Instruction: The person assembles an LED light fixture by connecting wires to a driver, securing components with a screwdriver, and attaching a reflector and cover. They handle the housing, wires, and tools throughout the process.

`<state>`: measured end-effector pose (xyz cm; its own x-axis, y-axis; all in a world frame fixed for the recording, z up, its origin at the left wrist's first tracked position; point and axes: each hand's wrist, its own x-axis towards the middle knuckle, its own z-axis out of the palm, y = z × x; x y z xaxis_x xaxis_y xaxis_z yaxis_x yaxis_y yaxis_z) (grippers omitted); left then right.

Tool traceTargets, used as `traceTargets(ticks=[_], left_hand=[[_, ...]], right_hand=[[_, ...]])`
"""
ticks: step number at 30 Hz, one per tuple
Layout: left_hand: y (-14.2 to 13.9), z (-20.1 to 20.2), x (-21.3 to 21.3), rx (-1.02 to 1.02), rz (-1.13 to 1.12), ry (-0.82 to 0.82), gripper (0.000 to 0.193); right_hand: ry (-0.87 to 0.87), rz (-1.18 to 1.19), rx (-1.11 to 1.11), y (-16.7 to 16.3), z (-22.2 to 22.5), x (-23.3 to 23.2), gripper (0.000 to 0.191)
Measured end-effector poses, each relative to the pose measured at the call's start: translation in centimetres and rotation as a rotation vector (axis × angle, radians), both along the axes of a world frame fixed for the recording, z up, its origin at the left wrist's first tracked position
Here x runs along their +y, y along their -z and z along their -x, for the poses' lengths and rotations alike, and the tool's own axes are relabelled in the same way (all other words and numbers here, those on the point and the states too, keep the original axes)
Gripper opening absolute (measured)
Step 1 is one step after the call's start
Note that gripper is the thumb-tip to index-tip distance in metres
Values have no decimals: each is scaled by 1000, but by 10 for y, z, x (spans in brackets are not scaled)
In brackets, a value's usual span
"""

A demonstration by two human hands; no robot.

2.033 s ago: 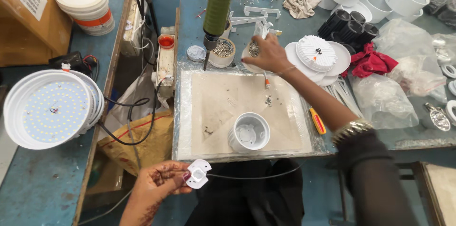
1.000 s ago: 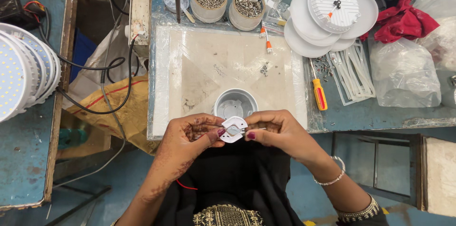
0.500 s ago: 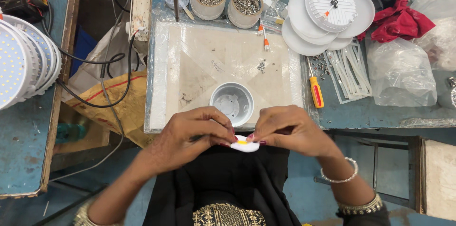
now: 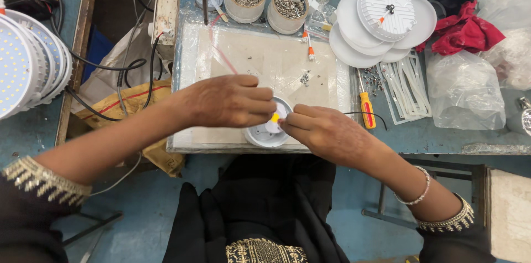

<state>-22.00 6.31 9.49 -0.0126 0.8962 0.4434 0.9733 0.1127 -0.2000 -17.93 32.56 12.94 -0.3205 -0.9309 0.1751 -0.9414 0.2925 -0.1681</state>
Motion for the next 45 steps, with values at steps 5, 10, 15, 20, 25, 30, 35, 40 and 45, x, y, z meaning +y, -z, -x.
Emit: traceTargets(ticks=[5,10,15,20,25,30,35,40,45], left_hand=[[12,13,9,-107,84,45,4],[21,15,18,-170,167,-22,9],[28,13,19,-174,218,-92,9],[36,12,23,-174,279,-122,9],[34,11,26,-210,284,-122,9],[21,4,22,-230,413,-143,11],[13,-7,4,-354,359,-134,40],[19,-25,-5,-241,266,-188,83],[27,-31,-7,-343,385,-276,78]], right_hand=[[0,-119,-33,27,8,-12,20],[70,-259,-171,44,13,-25,20],[82,-343,-186,49,17,-38,19],[78,-410,-178,55,18,-46,10],[113,-464,-165,57,16,-48,10],[129,-522,-182,53,13,-51,10],[149,-498,-218,49,12,-53,15],[157,-547,-255,47,11,-53,16],[170,-489,-240,47,6,-55,18]])
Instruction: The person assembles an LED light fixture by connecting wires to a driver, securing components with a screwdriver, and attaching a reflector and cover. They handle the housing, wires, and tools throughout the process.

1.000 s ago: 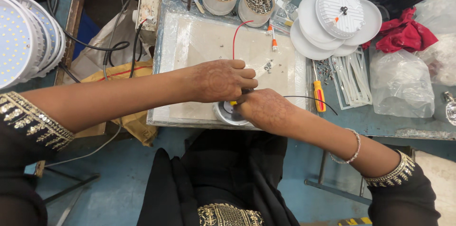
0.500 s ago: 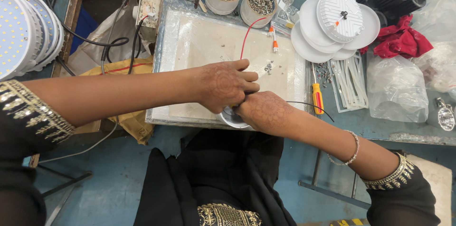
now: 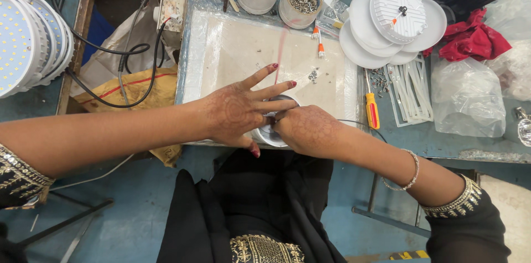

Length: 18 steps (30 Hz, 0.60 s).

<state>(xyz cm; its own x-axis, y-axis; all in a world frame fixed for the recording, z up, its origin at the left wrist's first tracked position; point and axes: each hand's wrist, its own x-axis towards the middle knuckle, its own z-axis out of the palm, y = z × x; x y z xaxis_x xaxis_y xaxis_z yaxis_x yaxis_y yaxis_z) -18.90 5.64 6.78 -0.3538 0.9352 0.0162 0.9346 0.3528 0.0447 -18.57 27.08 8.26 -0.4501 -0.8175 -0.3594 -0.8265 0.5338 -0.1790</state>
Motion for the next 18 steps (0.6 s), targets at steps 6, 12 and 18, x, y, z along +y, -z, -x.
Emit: traceTargets(ticks=[6,12,18], left_hand=[[-1,3,3,76,-314,42,95],[-12,3,6,-17,86,21,75],[-10,5,6,-90,36,27,65]], right_hand=[[-11,38,-57,-25,-3,-3,18],[272,402,36,-99,-64,41,28],[286,322,-559,-37,-129,41,23]])
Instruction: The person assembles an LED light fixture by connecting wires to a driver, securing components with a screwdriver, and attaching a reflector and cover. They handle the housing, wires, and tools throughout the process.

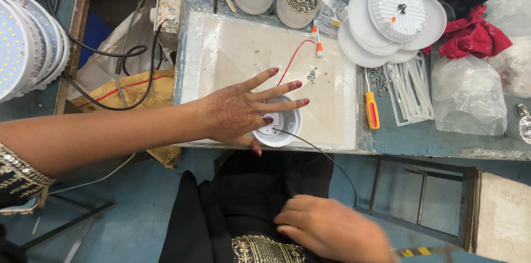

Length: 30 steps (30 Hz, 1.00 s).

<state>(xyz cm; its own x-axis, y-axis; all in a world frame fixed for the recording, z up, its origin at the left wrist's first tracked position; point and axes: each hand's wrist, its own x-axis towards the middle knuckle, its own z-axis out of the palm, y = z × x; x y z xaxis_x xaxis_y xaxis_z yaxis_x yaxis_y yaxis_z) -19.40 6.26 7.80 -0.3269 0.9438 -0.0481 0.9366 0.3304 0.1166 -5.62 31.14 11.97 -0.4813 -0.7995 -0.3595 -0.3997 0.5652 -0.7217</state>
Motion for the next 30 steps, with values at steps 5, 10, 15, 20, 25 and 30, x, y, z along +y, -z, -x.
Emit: traceTargets(ticks=[5,10,15,20,25,30], left_hand=[[12,5,2,-183,-185,-30,54],[20,7,21,-38,-218,-140,24],[21,7,31,124,-89,-145,21],[22,6,36,175,-88,-127,10],[21,5,41,168,-52,-104,13],[21,11,40,193,-37,-76,9]], right_hand=[[216,129,-142,69,-19,-7,22],[316,159,-106,91,-23,-1,22],[706,70,-43,91,-11,2,25],[968,348,371,108,2,-34,89],[1044,544,360,135,18,-74,119],[1131,694,259,152,38,-88,114]])
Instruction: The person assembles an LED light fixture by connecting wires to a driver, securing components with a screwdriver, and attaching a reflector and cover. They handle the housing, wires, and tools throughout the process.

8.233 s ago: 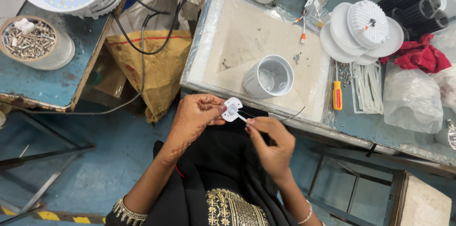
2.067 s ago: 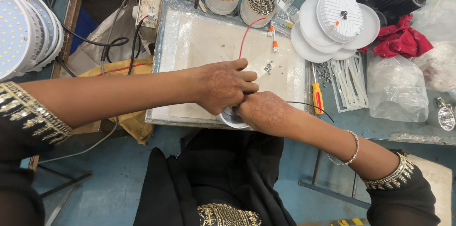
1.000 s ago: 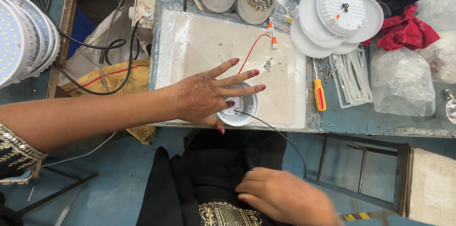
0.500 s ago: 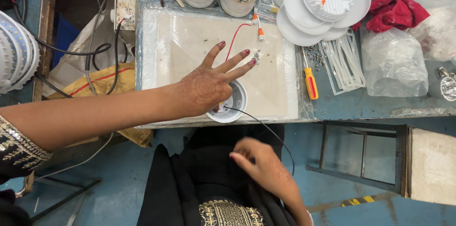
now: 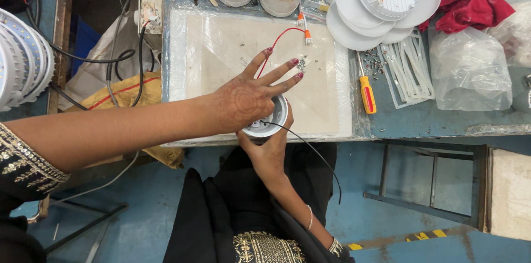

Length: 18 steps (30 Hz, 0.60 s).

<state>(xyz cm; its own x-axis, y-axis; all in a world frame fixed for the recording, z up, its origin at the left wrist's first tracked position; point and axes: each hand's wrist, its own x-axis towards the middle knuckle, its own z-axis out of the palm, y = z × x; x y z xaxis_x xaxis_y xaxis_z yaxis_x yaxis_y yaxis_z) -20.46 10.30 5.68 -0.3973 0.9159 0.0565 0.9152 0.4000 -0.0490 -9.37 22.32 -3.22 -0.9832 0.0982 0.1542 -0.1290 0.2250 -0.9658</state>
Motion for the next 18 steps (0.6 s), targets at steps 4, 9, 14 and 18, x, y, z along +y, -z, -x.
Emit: traceTargets(ticks=[4,9,14,18], left_hand=[[6,6,0,-57,-14,18,9],[14,-2,5,-42,-259,-13,12],[10,-14,15,-155,-42,-285,10],[8,-21,20,-154,-79,-424,13]], right_hand=[[-113,-32,-27,3,14,21,113],[-507,-286,-90,-4,63,75,118],[-846,-388,-120,-16,110,98,126],[-943,-368,-167,-18,125,102,126]])
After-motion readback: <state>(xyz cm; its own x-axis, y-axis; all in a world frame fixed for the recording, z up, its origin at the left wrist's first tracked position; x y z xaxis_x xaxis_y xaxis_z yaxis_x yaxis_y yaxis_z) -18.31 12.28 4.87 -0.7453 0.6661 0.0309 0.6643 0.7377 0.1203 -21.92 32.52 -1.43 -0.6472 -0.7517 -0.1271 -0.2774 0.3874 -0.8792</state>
